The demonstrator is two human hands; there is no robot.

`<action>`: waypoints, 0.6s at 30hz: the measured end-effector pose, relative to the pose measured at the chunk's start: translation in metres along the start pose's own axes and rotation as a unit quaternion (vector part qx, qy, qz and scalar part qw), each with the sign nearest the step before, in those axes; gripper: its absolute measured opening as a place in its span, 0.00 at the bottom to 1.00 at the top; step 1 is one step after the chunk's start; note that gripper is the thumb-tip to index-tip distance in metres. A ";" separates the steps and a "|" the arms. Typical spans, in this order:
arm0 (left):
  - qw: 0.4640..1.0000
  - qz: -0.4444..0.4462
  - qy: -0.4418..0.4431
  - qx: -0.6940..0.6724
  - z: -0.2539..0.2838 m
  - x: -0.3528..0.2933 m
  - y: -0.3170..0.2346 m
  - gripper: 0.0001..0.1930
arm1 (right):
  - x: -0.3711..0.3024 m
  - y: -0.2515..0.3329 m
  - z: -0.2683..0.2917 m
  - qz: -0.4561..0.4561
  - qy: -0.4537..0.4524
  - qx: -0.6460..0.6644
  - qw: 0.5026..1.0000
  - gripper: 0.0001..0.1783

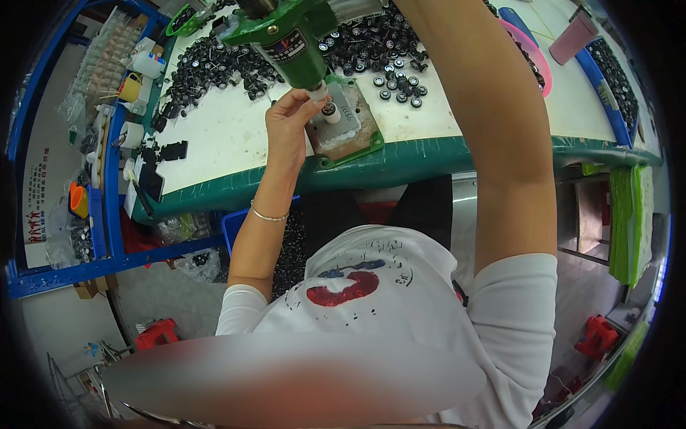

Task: The person assembles toy wheel assemblies by positioning wheel components and axles into a manual press fixture and pulling the lever by hand to press them together.

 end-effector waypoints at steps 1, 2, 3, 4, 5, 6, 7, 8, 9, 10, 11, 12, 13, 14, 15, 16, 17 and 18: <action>1.000 0.004 0.004 0.003 -0.001 0.001 0.000 0.06 | -0.006 -0.007 -0.002 0.218 -0.039 -0.085 0.972 0.13; 1.000 0.008 0.003 0.003 0.001 0.000 0.000 0.06 | -0.015 -0.008 -0.009 0.235 -0.064 -0.095 0.965 0.13; 1.000 0.010 0.002 0.002 0.003 -0.001 0.001 0.06 | -0.023 -0.008 -0.012 0.232 -0.066 -0.096 0.966 0.13; 1.000 0.011 0.002 -0.001 0.003 0.000 0.002 0.06 | -0.031 -0.005 -0.015 0.249 -0.038 -0.077 0.965 0.13; 1.000 0.012 0.004 -0.003 0.004 0.000 0.003 0.06 | -0.039 -0.004 -0.017 0.266 -0.010 -0.058 0.962 0.13; 1.000 0.012 0.000 -0.001 0.005 -0.001 0.003 0.06 | -0.046 -0.004 -0.020 0.290 -0.023 -0.059 0.955 0.14; 1.000 0.012 -0.004 0.002 0.006 -0.001 0.004 0.06 | -0.050 -0.004 -0.019 0.288 -0.021 -0.060 0.956 0.14; 1.000 0.013 -0.001 0.001 0.005 -0.001 0.004 0.06 | -0.055 -0.003 -0.015 0.322 -0.009 -0.059 0.945 0.15; 1.000 0.012 0.002 0.004 0.003 -0.001 0.003 0.06 | -0.059 -0.003 -0.012 0.355 0.003 -0.059 0.933 0.16; 1.000 0.012 0.005 0.008 0.003 -0.001 0.003 0.06 | -0.065 -0.004 -0.013 0.355 0.001 -0.059 0.933 0.16; 1.000 0.013 0.006 0.009 0.004 -0.001 0.004 0.06 | -0.071 -0.006 -0.015 0.372 -0.011 -0.052 0.927 0.17; 1.000 0.010 0.005 0.013 0.006 -0.001 0.005 0.06 | -0.074 -0.007 -0.016 0.389 -0.024 -0.045 0.920 0.17; 1.000 0.007 0.004 0.016 0.007 0.000 0.005 0.06 | -0.074 -0.007 -0.015 0.390 -0.025 -0.045 0.920 0.17; 1.000 0.008 0.005 0.017 0.007 -0.001 0.006 0.06 | -0.074 -0.008 -0.015 0.390 -0.018 -0.045 0.920 0.18; 1.000 0.005 0.005 0.019 0.008 -0.001 0.006 0.06 | -0.074 -0.008 -0.014 0.390 -0.011 -0.044 0.920 0.19; 1.000 0.002 0.003 0.020 0.008 -0.001 0.007 0.05 | -0.074 -0.007 -0.013 0.390 -0.011 -0.043 0.920 0.19; 1.000 0.002 0.002 0.021 0.008 -0.001 0.006 0.05 | -0.073 -0.007 -0.011 0.385 0.007 -0.045 0.922 0.18; 1.000 0.005 0.001 0.017 0.007 0.000 0.005 0.05 | -0.071 -0.006 -0.010 0.380 0.026 -0.047 0.923 0.18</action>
Point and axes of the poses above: each hand's wrist, its own x-axis towards the middle knuckle, its own z-axis out of the back of the hand, y = z × x, the point moved 1 cm from there along x, towards the middle knuckle, and after that the axes turned 1 degree about -x, right-handed, at the moved point
